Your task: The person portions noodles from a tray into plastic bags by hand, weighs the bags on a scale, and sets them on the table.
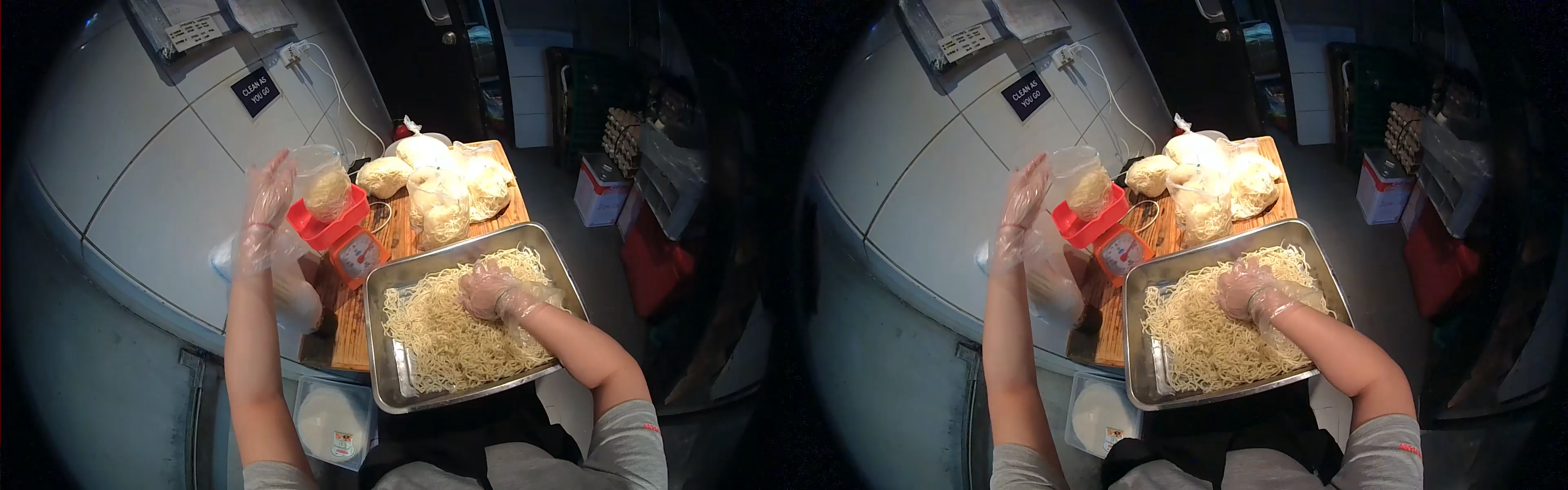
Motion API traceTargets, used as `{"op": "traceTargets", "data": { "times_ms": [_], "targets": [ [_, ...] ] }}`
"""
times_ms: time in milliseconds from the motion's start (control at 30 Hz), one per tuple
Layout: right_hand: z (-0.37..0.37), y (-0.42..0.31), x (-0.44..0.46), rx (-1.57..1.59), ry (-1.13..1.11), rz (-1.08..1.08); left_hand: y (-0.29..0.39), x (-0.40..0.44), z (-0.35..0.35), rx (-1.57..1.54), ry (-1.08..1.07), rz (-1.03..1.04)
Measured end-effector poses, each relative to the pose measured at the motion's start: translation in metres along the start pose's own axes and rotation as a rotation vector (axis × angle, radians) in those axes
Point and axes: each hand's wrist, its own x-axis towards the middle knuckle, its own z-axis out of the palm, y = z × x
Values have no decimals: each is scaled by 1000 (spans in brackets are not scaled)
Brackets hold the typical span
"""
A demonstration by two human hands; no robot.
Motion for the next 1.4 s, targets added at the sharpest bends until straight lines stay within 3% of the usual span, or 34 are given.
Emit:
{"op": "traceTargets", "data": {
  "times_ms": [67, 167, 233, 267, 333, 400, 567, 667, 767, 867, 967, 1100, 1233, 1267, 1367, 1400],
  "targets": [
    [0, 0, -1, -8, 3, -1, 28, 15, -1, 120, -59, -141],
    [5, 1, 1, -19, 25, 4, 3, 45, 14, 145, -311, -462],
    [-4, -2, -4, -18, -3, 6, -33, 61, 29, 225, -523, -482],
    [-5, -3, -6, -12, -3, 5, -44, 68, 34, 324, -617, -377],
    [-4, -4, -8, -10, 18, 7, -18, 75, 31, 165, -589, -367],
    [-5, -3, -7, -5, 7, 3, 31, 76, 24, -359, -337, -544],
    [-2, -3, -4, 24, 12, 9, 106, 98, 2, -761, -251, -331],
    [2, -1, -2, 20, 24, 6, 117, 91, 9, -826, -274, -299],
    [3, -1, -3, 17, 43, -4, 115, 70, 28, -781, -436, -436],
    [1, -2, -4, 26, 36, 2, 101, 54, 59, -793, -601, -439],
    [3, -1, 0, 24, 5, 18, 102, 47, 92, -419, -686, -468],
    [1, -2, -2, 6, 9, 18, 86, 23, 152, -465, -862, -686],
    [2, -2, -1, 4, 20, 11, 70, -9, 190, -559, -544, -426],
    [4, -1, -1, 0, 34, 9, 27, -20, 214, 191, -462, 243],
    [4, 0, -2, 5, 41, 10, 95, -60, 180, 129, -149, 139],
    [4, -1, -1, 9, 47, 7, 86, -71, 192, 133, -139, 83]
  ]
}}
